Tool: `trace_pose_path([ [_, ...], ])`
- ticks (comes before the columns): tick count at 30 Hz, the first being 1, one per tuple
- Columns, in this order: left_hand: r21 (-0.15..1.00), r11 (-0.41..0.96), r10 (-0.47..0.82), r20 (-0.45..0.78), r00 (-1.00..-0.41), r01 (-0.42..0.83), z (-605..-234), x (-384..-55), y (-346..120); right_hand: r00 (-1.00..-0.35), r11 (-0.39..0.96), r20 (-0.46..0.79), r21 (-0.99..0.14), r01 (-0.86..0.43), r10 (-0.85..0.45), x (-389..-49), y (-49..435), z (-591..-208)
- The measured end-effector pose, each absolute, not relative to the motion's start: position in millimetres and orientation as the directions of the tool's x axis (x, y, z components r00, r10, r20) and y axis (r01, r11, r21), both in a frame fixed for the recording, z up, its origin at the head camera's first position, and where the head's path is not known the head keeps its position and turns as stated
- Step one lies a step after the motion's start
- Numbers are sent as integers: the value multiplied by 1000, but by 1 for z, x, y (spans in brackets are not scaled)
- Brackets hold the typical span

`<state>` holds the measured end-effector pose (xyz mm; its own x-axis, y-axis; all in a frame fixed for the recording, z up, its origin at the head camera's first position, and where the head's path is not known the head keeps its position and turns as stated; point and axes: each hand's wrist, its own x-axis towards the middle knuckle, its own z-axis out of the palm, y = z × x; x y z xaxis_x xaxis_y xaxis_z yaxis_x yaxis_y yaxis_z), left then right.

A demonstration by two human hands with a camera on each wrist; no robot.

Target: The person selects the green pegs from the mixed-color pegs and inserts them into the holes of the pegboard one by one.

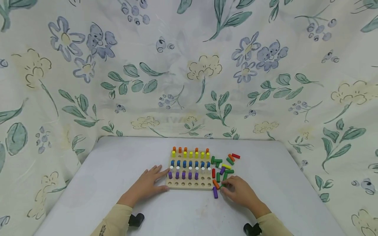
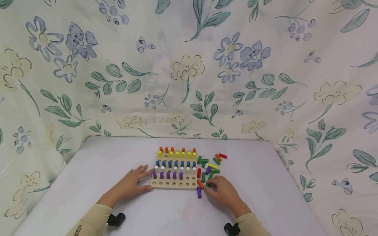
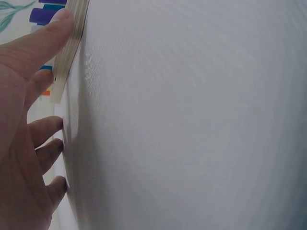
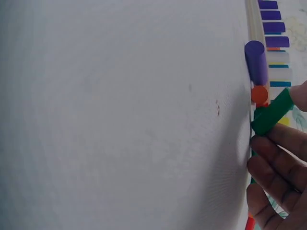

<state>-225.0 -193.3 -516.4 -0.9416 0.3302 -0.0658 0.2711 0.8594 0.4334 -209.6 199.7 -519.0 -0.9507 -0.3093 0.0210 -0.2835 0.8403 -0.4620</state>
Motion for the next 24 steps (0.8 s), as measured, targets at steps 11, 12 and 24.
trace_pose_path([
  [11,437,858,325,-57,-944,269,-515,-222,-192,-959,779,50,-571,-257,-279,-211,205,-523],
  [12,438,857,326,-57,-944,270,-516,-222,-192,-962,778,46,-579,-245,-269,-211,205,-523],
  [24,427,860,328,-49,-943,277,-517,-223,-193,-980,754,52,-632,-182,-193,-214,206,-529],
])
